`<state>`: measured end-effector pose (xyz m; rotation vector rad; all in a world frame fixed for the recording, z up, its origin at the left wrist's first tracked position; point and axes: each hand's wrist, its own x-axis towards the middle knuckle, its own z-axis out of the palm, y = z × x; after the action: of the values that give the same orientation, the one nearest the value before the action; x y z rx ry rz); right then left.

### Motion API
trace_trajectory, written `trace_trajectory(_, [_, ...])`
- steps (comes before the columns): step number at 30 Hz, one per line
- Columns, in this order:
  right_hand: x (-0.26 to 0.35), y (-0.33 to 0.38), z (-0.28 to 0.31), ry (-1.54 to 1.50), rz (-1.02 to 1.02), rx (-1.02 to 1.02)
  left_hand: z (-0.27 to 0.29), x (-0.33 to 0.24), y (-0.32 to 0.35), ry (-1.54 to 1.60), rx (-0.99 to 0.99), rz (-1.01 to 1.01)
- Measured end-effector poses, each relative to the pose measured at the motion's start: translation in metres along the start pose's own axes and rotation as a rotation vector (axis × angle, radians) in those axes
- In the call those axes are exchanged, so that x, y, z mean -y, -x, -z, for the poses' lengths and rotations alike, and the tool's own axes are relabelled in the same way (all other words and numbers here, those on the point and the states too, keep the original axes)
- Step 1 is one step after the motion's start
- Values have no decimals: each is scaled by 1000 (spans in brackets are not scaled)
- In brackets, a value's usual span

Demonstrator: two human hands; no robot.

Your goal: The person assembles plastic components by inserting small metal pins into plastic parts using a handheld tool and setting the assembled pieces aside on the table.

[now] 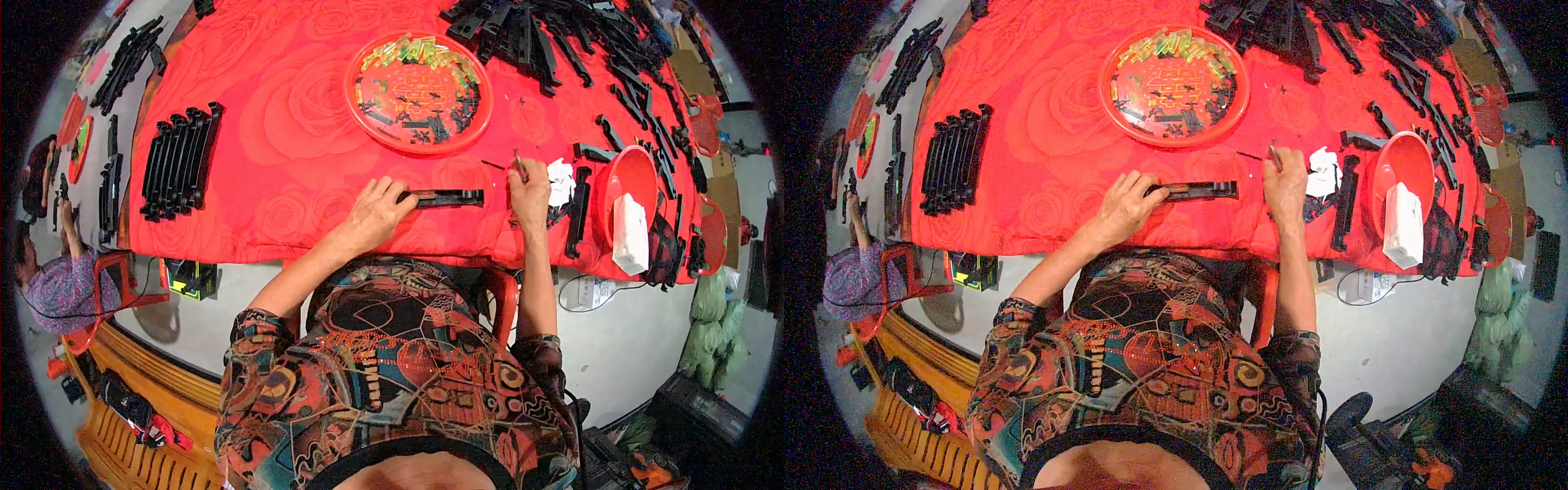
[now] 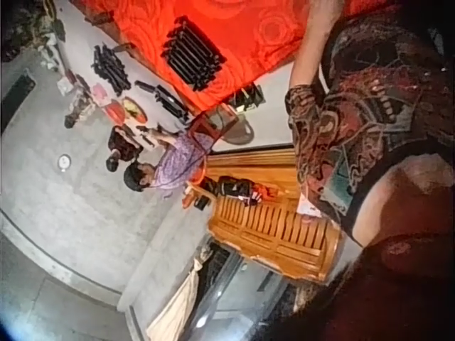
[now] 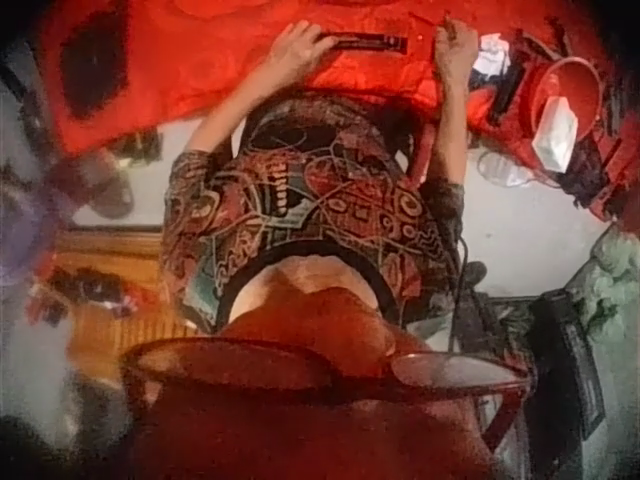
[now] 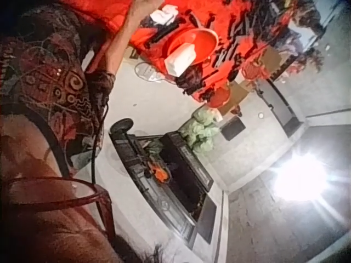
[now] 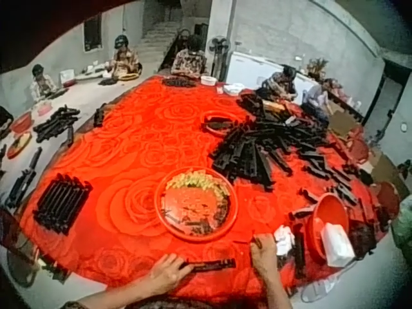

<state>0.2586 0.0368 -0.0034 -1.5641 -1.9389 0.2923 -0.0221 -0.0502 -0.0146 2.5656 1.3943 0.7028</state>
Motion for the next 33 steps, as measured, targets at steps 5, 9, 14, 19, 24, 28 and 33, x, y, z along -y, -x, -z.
trace_trajectory(5, [-3,3,-21,14,-1,22,8,-6,-6,27,-86,-34])
trace_trajectory(9, [-4,4,-21,115,38,45,17,-13,-8,54,-168,8])
trace_trajectory(14, [36,7,12,-240,13,184,23,-25,-20,513,-316,204])
trace_trajectory(19, [78,31,20,-273,312,156,8,-28,-24,1195,-203,594])
trace_trajectory(24, [95,55,12,15,652,64,24,-29,-12,1613,172,793])
trace_trajectory(28, [98,66,8,-194,479,152,20,-29,3,1579,226,790])
trace_trajectory(33, [88,85,3,-792,-335,338,14,-34,10,1325,153,642])
